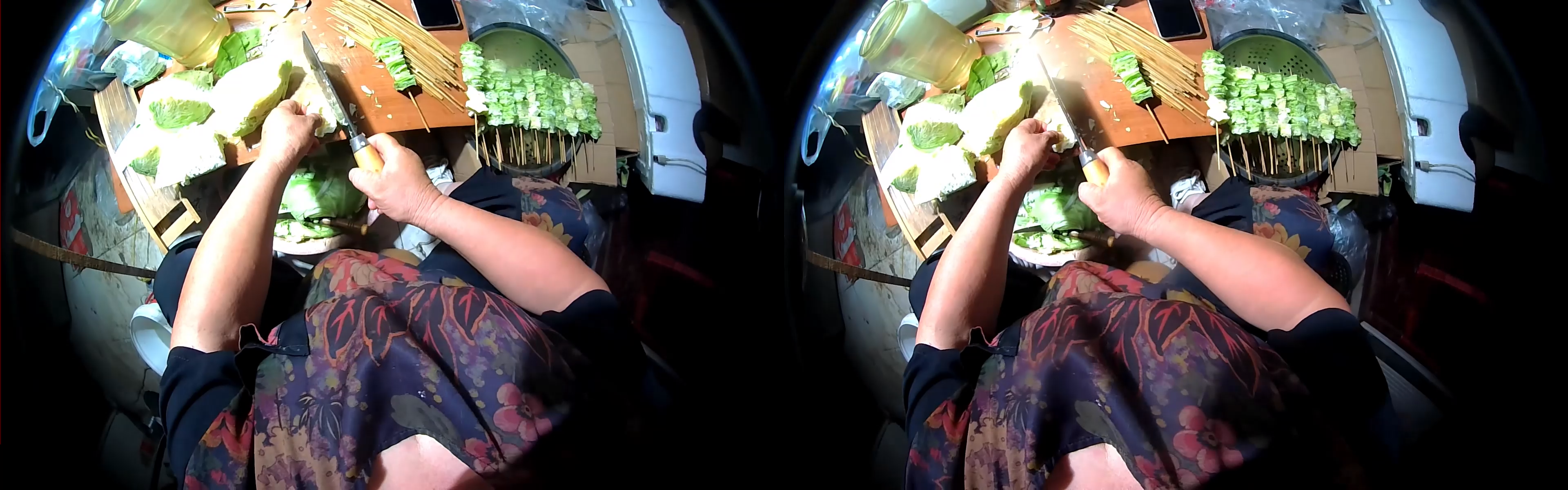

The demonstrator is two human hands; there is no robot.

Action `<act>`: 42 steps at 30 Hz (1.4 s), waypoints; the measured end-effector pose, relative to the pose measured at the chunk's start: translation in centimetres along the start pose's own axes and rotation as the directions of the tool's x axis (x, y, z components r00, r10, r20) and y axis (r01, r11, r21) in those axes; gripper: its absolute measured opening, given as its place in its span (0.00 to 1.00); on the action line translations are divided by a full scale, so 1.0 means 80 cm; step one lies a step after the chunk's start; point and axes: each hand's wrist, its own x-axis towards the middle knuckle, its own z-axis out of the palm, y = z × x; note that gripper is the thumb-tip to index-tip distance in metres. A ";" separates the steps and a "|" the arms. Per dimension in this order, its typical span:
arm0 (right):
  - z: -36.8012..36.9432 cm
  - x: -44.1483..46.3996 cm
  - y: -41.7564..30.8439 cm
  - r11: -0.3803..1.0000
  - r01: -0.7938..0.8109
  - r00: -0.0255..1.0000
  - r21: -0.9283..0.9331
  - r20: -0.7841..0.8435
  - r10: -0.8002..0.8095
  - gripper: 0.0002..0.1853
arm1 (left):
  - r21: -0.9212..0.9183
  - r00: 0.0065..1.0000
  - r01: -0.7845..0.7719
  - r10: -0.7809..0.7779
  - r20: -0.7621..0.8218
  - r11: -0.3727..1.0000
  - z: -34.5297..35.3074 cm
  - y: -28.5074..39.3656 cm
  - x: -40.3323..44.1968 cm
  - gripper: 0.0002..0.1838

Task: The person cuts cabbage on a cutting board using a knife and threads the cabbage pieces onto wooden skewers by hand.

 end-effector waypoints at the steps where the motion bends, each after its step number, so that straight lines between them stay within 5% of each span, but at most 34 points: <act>1: 0.001 0.000 0.002 1.000 0.006 1.000 0.027 -0.002 -0.006 0.17 | 0.017 1.000 -0.005 0.005 -0.014 1.000 0.000 0.001 -0.001 0.08; 8: 0.002 -0.005 -0.001 0.998 0.009 1.000 0.055 0.006 -0.009 0.15 | -0.013 1.000 0.012 -0.012 -0.018 1.000 0.000 0.007 -0.003 0.08; 13: -0.002 -0.010 -0.019 0.937 -0.207 0.974 0.282 0.153 0.169 0.14 | -0.003 1.000 0.027 -0.027 -0.003 1.000 0.000 0.005 0.004 0.09; 19: -0.007 0.000 -0.021 0.930 -0.252 0.953 0.269 0.234 0.190 0.13 | 0.035 0.999 0.035 -0.035 0.005 0.999 -0.003 0.013 0.000 0.10; 27: 0.016 0.028 0.001 0.939 -0.156 0.987 0.306 0.094 0.133 0.13 | 0.055 0.999 0.029 -0.028 -0.018 0.998 -0.002 0.002 0.004 0.10; 31: 0.001 0.042 0.002 0.998 0.014 0.995 0.063 -0.104 -0.007 0.13 | -0.049 0.987 -0.107 0.100 -0.123 0.993 -0.005 -0.017 0.019 0.10; 33: -0.009 0.028 -0.005 0.999 0.041 0.996 -0.001 -0.082 -0.041 0.13 | -0.108 0.977 -0.149 0.129 -0.173 0.983 -0.006 -0.017 0.019 0.11; 35: -0.018 0.005 -0.016 0.973 0.135 0.986 -0.189 -0.072 -0.151 0.14 | -0.158 0.990 -0.025 0.002 -0.139 0.987 -0.007 0.000 0.009 0.09; 42: -0.030 -0.030 -0.010 0.957 0.130 0.990 -0.261 0.080 -0.113 0.15 | -0.191 0.989 -0.040 0.011 -0.149 0.981 -0.010 0.015 -0.001 0.09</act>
